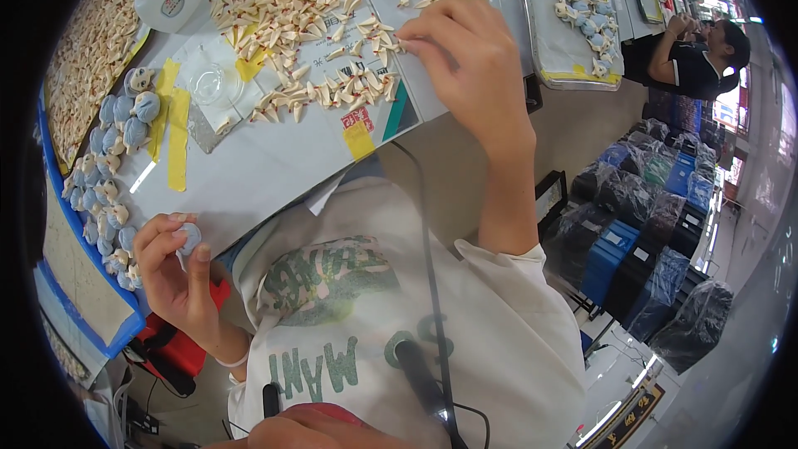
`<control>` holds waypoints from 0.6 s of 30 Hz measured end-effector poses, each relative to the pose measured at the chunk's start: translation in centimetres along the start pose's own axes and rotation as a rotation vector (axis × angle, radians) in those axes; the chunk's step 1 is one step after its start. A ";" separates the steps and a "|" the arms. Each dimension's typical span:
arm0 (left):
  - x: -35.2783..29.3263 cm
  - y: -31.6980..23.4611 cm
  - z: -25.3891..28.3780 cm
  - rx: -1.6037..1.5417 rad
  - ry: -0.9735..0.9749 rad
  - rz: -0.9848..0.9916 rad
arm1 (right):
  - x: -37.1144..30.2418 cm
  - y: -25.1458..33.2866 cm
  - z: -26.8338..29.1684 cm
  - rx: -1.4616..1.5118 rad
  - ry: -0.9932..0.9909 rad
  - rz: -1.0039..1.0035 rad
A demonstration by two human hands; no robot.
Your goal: The person assembles small figure heads by attaching plastic hair pieces and facial components to them with glue from a bottle.
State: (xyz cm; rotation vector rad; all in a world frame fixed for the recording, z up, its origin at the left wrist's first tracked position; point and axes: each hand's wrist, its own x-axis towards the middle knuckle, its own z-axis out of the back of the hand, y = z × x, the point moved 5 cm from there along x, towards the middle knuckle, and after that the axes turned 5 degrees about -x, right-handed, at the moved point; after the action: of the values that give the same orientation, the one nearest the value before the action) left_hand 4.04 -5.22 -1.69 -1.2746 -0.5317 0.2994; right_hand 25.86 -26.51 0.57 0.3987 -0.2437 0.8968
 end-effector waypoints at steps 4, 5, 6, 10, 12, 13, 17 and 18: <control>-0.1 0.0 0.0 0.003 -0.006 0.007 | -0.1 -0.4 -0.2 -0.029 0.014 -0.069; -0.1 0.0 0.0 0.003 -0.007 0.007 | 0.0 -0.5 -0.1 -0.046 0.020 -0.080; -0.2 0.0 0.1 0.003 -0.008 0.013 | 0.0 -0.7 -0.1 -0.047 0.020 -0.079; -0.2 0.0 0.1 0.002 -0.008 0.009 | 0.1 -1.0 0.3 -0.238 -0.035 -0.050; -0.2 0.0 0.1 -0.005 -0.009 0.007 | 0.0 -0.8 0.5 -0.305 -0.071 -0.039; -0.2 0.0 0.1 -0.013 -0.011 0.005 | 0.1 -0.4 0.7 -0.263 -0.092 -0.043; -0.3 0.1 0.2 -0.024 -0.005 0.005 | 0.4 0.9 0.2 0.042 0.011 -0.151; -0.2 0.1 0.2 -0.027 -0.008 0.006 | 0.4 0.8 0.1 0.040 0.012 -0.152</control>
State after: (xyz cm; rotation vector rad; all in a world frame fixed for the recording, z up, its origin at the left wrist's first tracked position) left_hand 3.77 -5.19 -1.77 -1.3020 -0.5401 0.3029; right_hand 25.45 -25.75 0.99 0.4433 -0.1822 0.7549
